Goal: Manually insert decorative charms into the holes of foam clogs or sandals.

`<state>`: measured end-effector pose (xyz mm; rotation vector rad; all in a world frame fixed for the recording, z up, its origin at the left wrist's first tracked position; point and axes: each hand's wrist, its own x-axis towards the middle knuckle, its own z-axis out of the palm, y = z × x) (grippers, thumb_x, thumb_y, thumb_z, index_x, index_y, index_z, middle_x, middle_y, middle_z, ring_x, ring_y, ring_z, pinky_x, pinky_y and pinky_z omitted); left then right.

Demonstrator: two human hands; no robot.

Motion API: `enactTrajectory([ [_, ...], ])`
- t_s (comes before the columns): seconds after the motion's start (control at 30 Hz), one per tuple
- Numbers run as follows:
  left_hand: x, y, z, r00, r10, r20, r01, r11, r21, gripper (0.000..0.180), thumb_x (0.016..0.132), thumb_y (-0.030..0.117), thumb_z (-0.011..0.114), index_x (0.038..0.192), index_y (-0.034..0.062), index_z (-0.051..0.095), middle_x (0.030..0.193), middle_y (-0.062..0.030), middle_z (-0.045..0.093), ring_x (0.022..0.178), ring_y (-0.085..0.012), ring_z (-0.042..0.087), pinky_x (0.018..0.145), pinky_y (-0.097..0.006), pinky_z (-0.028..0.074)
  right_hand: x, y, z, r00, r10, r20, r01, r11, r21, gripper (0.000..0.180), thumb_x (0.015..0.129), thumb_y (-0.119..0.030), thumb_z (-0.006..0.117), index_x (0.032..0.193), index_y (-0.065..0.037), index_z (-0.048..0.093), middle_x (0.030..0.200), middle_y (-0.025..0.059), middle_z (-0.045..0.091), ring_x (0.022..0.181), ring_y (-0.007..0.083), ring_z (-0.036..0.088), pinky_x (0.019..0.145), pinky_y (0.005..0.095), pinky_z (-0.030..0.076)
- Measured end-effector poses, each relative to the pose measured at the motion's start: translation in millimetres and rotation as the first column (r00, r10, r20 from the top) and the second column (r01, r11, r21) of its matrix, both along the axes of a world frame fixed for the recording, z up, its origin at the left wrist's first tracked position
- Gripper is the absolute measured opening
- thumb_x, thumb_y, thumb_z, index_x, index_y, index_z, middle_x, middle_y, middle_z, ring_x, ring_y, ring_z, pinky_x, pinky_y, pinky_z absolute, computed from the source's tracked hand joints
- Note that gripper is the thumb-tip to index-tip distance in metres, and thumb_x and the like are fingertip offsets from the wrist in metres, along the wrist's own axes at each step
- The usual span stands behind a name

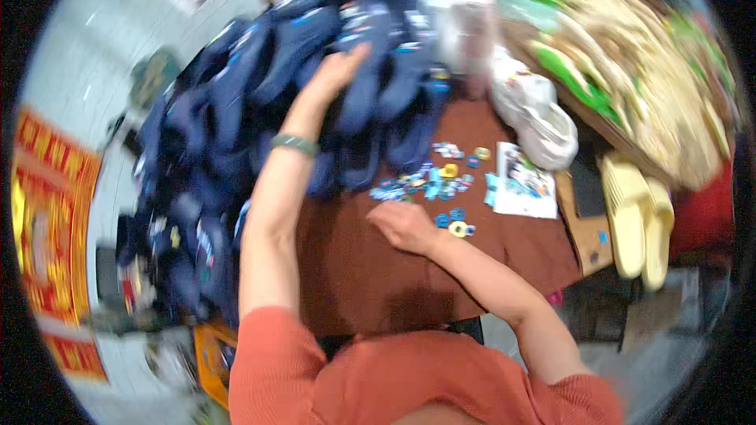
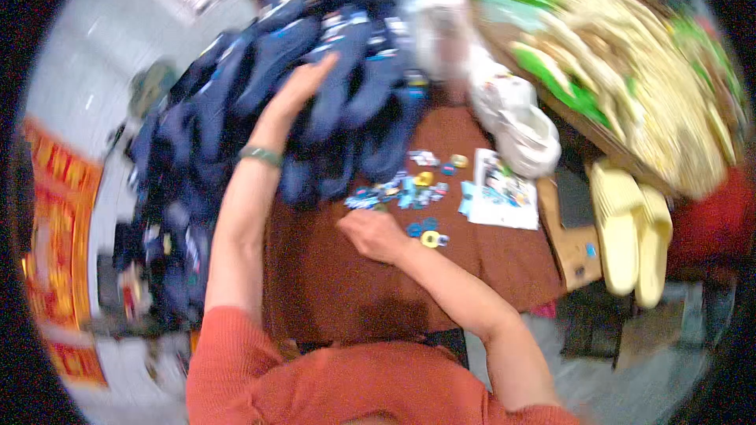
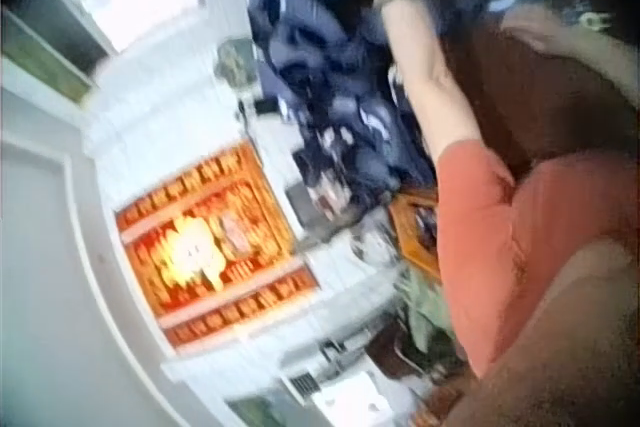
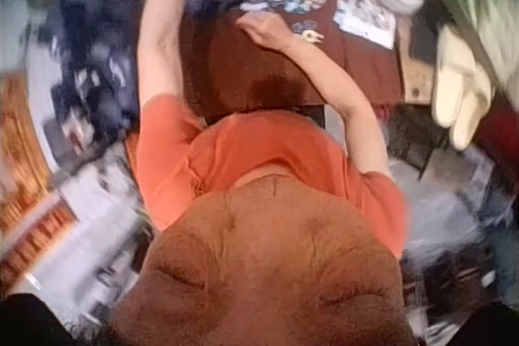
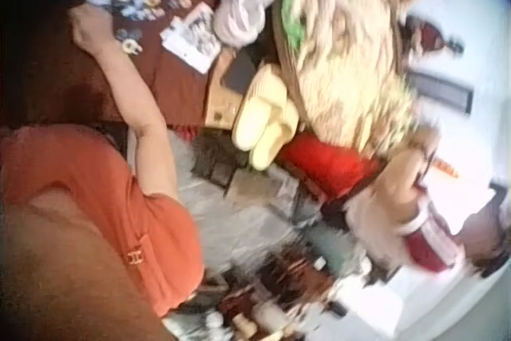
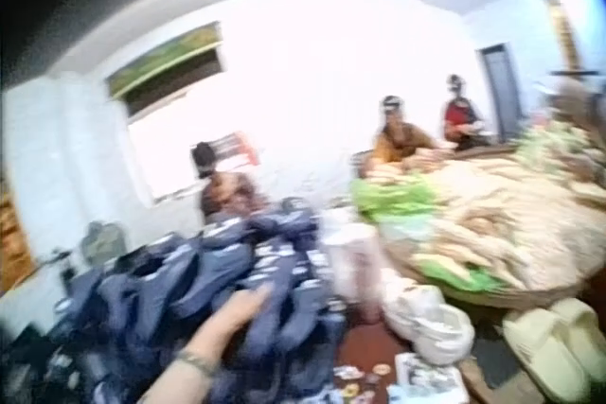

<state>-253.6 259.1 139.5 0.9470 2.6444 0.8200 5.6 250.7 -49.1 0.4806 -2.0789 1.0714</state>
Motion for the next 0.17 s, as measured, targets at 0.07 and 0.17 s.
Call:
enactTrajectory([
  [0.07,2,-3,-7,0.992,-0.091,-0.088,0.088,0.996,-0.029,0.078,0.086,0.068,0.042,0.111,-0.0033,0.065,0.114,-0.0251,0.063,0.112,-0.0378,0.058,0.096,-0.041,0.044,0,1,8,0.999,-0.051,-0.004,0.051,0.998,0.035,0.013,0.082,-0.006,0.059,0.095,-0.006,0.064,0.088,0.0114,0.065,0.079,0.0299,0.064,0.065,0.0390,0.054],
  [0.17,17,-48,6,0.993,-0.098,-0.064,0.092,0.992,-0.085,0.064,0.091,0.057,0.048,0.117,0.0011,0.064,0.112,-0.0169,0.067,0.110,-0.0273,0.060,0.097,-0.037,0.042,-12,-12,11,0.999,0.023,0.022,-0.025,0.997,0.067,0.013,0.085,-0.009,0.060,0.097,-0.008,0.065,0.091,0.0120,0.067,0.079,0.0288,0.065,0.066,0.0384,0.055],
])
